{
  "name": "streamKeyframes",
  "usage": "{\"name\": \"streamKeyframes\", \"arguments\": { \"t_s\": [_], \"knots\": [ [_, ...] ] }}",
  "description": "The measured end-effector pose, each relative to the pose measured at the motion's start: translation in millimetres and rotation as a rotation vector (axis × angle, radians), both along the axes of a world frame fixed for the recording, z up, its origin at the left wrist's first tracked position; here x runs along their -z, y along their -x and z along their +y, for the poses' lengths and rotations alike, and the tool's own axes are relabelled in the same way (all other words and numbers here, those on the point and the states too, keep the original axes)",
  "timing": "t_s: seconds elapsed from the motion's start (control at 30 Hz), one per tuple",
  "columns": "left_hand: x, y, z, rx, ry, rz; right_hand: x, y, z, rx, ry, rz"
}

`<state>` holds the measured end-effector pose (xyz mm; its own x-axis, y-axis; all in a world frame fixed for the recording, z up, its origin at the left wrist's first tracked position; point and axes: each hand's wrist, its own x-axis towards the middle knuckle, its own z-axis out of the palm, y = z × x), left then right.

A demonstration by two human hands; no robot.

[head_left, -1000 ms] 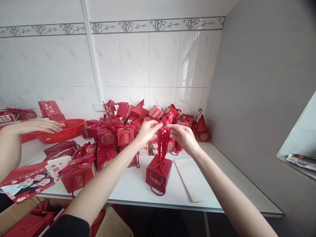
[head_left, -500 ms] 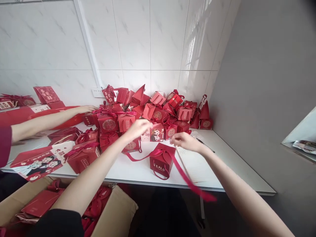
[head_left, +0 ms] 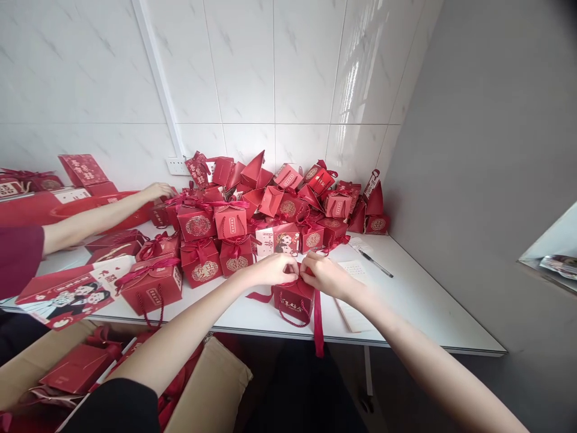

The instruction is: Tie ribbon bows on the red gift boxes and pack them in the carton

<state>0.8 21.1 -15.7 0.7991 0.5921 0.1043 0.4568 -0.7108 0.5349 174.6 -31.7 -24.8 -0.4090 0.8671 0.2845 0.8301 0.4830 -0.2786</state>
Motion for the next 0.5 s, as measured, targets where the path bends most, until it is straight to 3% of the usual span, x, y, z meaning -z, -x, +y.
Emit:
{"name": "streamKeyframes", "arguments": {
  "t_s": [0.2,0.5],
  "knots": [
    [7.0,-2,3,0.012,-0.091,0.076,1.3,3,-10,0.026,-0.033,0.012],
    [10.3,0,-6,-0.037,-0.147,0.088,3.5,12,-4,0.17,-0.004,0.033]
  ]
}}
